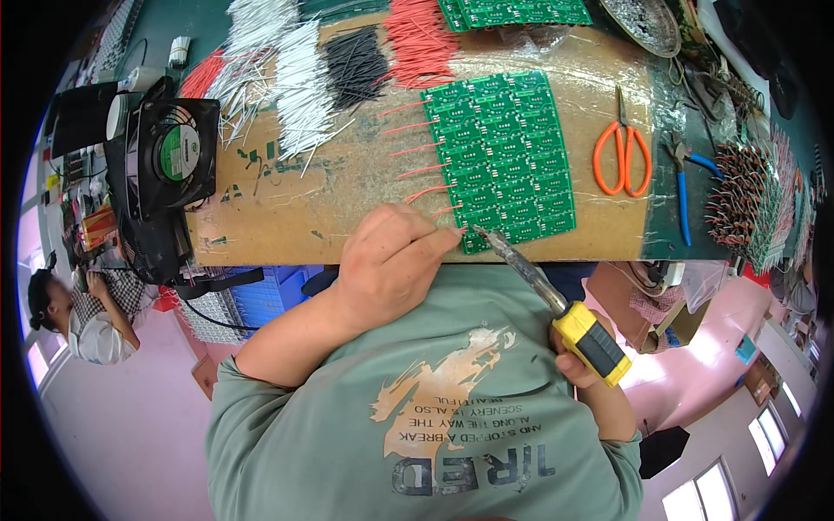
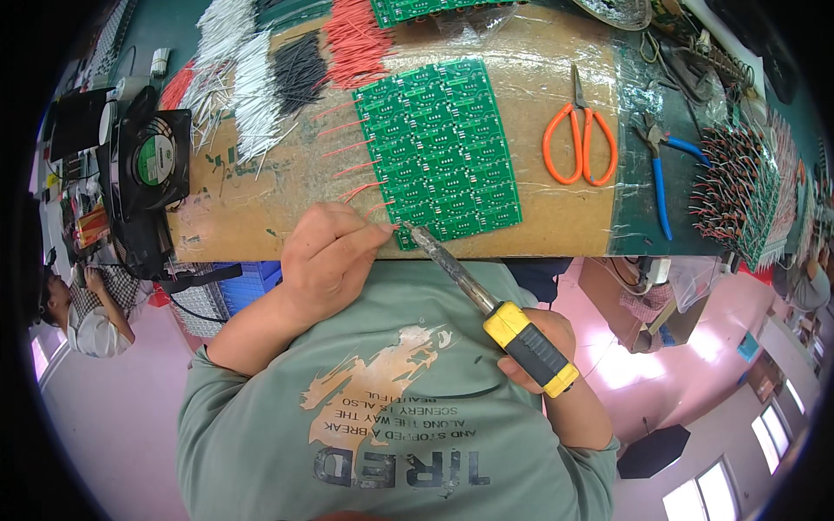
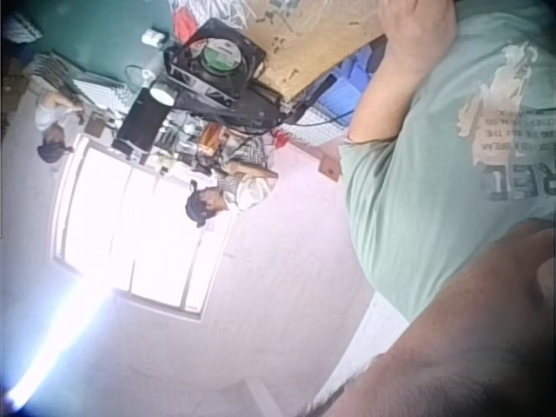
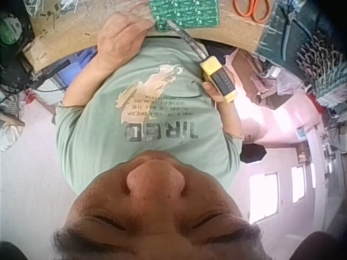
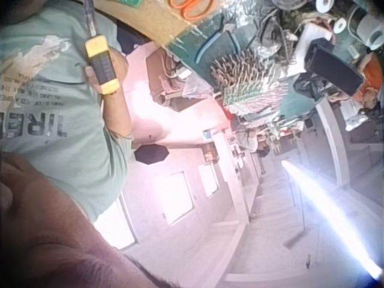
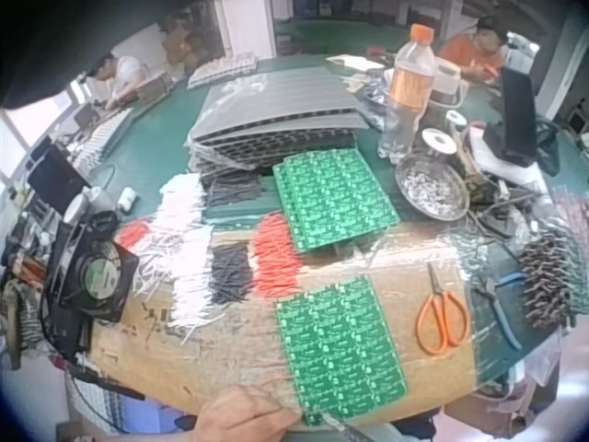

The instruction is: The person picks up wires from the table by hand and solders them onto a circuit board using a soldering iron.

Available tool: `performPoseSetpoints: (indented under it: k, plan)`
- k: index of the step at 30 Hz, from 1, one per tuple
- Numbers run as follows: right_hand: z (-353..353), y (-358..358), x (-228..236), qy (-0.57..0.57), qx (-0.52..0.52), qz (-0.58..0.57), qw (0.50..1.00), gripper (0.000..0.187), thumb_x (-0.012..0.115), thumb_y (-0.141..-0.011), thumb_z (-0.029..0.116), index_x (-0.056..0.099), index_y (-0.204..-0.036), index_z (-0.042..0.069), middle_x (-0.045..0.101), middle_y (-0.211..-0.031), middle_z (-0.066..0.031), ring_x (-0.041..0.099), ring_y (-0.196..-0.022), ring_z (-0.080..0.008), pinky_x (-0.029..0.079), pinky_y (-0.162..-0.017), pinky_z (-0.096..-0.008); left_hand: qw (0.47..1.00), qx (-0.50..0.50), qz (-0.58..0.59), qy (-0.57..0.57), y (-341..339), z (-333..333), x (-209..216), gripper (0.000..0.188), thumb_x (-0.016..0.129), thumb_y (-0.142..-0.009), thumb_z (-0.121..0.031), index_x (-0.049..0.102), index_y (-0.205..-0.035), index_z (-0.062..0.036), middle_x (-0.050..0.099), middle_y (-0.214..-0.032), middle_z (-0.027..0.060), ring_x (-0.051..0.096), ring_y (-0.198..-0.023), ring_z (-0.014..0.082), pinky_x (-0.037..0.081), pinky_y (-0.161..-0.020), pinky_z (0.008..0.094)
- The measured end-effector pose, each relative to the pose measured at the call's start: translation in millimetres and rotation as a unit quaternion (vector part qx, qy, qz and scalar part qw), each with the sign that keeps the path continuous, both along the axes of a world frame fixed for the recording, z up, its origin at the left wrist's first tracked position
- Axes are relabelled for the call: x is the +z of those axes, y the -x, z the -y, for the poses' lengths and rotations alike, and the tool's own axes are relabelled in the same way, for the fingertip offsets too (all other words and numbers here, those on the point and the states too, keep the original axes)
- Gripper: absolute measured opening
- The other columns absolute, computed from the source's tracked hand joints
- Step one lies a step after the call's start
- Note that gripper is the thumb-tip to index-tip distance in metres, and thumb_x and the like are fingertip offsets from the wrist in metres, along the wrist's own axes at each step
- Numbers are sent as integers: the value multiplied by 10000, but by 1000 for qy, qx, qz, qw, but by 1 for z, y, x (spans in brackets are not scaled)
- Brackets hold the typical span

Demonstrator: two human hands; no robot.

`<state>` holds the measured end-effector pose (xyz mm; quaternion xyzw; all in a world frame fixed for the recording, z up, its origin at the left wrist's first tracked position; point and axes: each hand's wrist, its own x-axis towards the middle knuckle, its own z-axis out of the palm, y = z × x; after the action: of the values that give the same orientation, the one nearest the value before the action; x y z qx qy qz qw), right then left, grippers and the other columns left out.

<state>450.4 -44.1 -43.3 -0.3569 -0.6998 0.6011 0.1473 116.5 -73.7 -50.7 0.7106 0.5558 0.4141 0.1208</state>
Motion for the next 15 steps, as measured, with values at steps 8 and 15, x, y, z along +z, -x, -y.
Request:
performPoseSetpoints:
  k: [8, 15]
  plan:
    - [2, 11, 1, -52, -47, -19, 997, 478, 751, -834, 511, 680, -951, 53, 593, -712, -86, 579, -577, -308, 461, -538, -381, 1000, -2, -6, -4, 0, -1, -1, 325, 751, -691, 126, 736, -983, -15, 610, -854, 68, 606, -766, 253, 499, -652, 357]
    - [-3, 15, 4, -86, -27, -9, 996, 457, 756, -827, 492, 677, -918, 51, 581, -699, -87, 569, -569, -305, 457, -531, -379, 1000, 0, -2, -4, -1, -1, 0, 308, 761, -690, 121, 733, -965, -15, 603, -850, 68, 601, -761, 251, 491, -647, 357]
